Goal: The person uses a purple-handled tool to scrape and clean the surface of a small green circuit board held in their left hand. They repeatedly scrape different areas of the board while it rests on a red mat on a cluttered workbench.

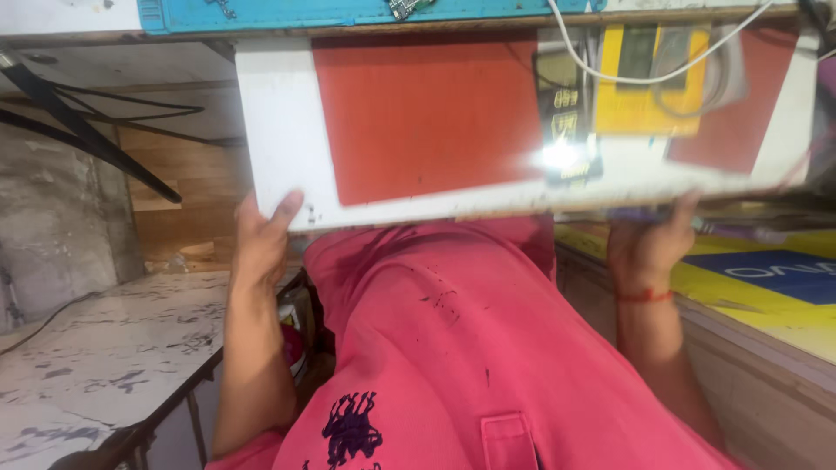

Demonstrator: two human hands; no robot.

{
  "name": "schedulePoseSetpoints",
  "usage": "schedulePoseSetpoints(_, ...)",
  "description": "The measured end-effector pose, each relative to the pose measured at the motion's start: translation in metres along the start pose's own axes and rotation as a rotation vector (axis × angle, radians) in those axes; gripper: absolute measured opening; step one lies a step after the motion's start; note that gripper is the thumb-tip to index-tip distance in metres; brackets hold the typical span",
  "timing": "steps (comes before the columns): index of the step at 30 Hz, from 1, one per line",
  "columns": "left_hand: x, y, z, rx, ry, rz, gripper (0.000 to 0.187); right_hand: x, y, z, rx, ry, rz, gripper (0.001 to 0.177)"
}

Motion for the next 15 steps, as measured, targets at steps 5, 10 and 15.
schedulePoseSetpoints(5,0.049,-0.019,0.008,0.031,-0.094,-0.008,0.044,0.069,-0.005,0.035,0.055,0.103,0.062,0.062)
schedulePoseSetpoints(10,0.06,-0.035,0.015,0.092,-0.133,0.096,0.042,0.076,-0.011,0.032,0.044,0.108,0.027,0.056)
schedulePoseSetpoints(15,0.061,-0.033,0.009,0.09,-0.077,0.039,0.045,0.07,-0.012,0.019,0.07,0.122,0.019,0.055)
Point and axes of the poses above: each hand's wrist, its own x-axis away from the middle knuckle, its own z-axis out of the back of the hand, y = z × x, the point moved 5 cm from there along -x, towards the middle knuckle, and after that the axes turned 12 degrees about -x, right-handed, at the moved point
